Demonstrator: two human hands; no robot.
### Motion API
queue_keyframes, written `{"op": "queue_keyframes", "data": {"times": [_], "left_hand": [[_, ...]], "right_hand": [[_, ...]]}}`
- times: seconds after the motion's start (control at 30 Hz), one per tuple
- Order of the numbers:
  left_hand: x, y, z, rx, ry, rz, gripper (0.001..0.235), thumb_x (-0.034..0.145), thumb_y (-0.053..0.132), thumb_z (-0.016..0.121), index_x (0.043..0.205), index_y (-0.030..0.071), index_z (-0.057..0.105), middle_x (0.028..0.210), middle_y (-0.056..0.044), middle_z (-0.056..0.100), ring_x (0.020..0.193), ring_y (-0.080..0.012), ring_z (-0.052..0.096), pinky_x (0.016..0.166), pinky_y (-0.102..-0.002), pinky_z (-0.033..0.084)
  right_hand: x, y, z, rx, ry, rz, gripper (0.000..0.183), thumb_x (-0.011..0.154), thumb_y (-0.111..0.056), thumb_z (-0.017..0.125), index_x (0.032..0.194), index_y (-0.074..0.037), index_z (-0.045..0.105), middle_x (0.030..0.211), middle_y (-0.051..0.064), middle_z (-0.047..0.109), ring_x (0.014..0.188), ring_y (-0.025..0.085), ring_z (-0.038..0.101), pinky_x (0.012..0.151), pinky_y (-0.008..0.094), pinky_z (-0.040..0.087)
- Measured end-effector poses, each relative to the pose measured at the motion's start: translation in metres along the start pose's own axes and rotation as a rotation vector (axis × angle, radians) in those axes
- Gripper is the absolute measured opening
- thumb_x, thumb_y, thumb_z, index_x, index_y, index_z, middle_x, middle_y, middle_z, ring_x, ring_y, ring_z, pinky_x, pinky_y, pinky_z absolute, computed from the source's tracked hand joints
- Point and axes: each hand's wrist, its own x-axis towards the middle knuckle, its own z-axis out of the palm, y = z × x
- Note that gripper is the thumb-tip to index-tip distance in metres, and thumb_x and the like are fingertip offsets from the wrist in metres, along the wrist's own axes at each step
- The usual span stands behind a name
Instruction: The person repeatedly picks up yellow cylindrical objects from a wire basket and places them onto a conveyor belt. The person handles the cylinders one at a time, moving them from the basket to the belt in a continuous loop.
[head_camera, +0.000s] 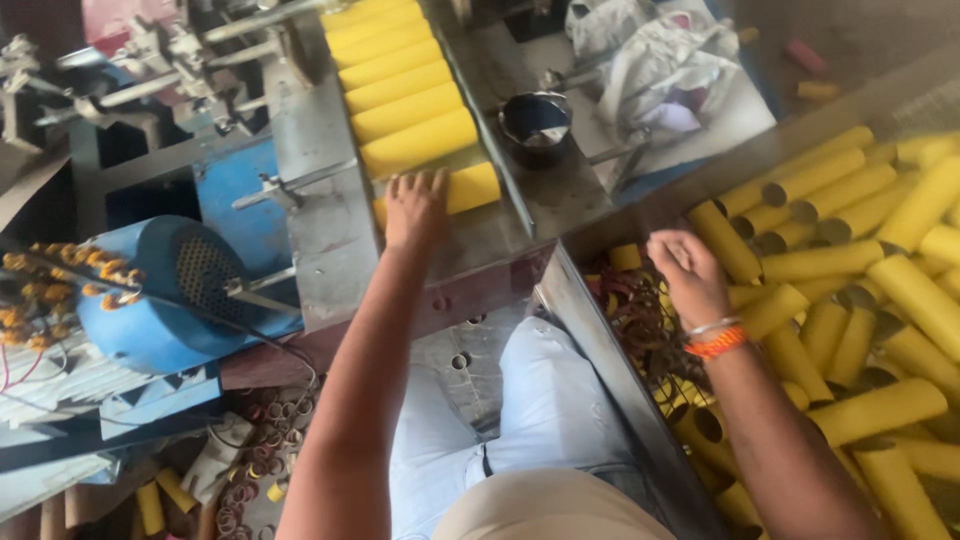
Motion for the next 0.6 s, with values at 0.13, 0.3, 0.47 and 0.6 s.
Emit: {"op": "queue_keyframes", "data": {"times": [0.13, 0.3, 0.47, 0.6], "left_hand": [[-0.007, 0.026, -0.034, 0.038, 0.169, 0.027, 0.057, 0.081, 0.018, 0.065, 0.137, 0.013, 0.060, 0.127, -0.013, 0.061, 0.120, -0.0362, 0.056, 0.113, -0.057, 0.035], [-0.037, 0.121, -0.090, -0.503, 0.298, 0.348, 0.031, 0.093, 0.012, 0.073, 0.122, 0.006, 0.065, 0.121, -0.014, 0.065, 0.106, -0.0372, 0.059, 0.091, -0.051, 0.046], [-0.093, 0.208, -0.095, -0.685, 0.344, 0.617, 0.024, 0.086, 0.017, 0.083, 0.092, 0.009, 0.060, 0.093, -0.010, 0.064, 0.081, -0.0283, 0.066, 0.073, -0.043, 0.054], [-0.159, 0.185, -0.051, -0.766, 0.188, 0.547, 0.015, 0.085, 0.006, 0.077, 0.091, 0.010, 0.064, 0.087, -0.004, 0.069, 0.078, -0.0217, 0.069, 0.068, -0.037, 0.054]], "right_hand": [[-0.034, 0.070, -0.106, -0.367, 0.121, 0.193, 0.026, 0.097, -0.023, 0.074, 0.115, -0.004, 0.069, 0.104, 0.002, 0.070, 0.096, 0.014, 0.065, 0.086, 0.030, 0.053], [-0.089, 0.125, -0.186, -0.858, 0.374, 0.345, 0.056, 0.084, -0.032, 0.082, 0.129, -0.004, 0.064, 0.115, 0.015, 0.069, 0.104, 0.029, 0.067, 0.089, 0.042, 0.054], [-0.112, 0.124, -0.165, -1.466, 0.199, 0.217, 0.085, 0.074, -0.040, 0.087, 0.146, -0.008, 0.055, 0.142, 0.025, 0.054, 0.127, 0.042, 0.053, 0.105, 0.052, 0.045], [-0.070, 0.104, -0.174, -1.472, 0.379, -0.034, 0.083, 0.094, -0.046, 0.082, 0.161, -0.010, 0.048, 0.158, 0.028, 0.040, 0.143, 0.048, 0.041, 0.117, 0.060, 0.031]]}}
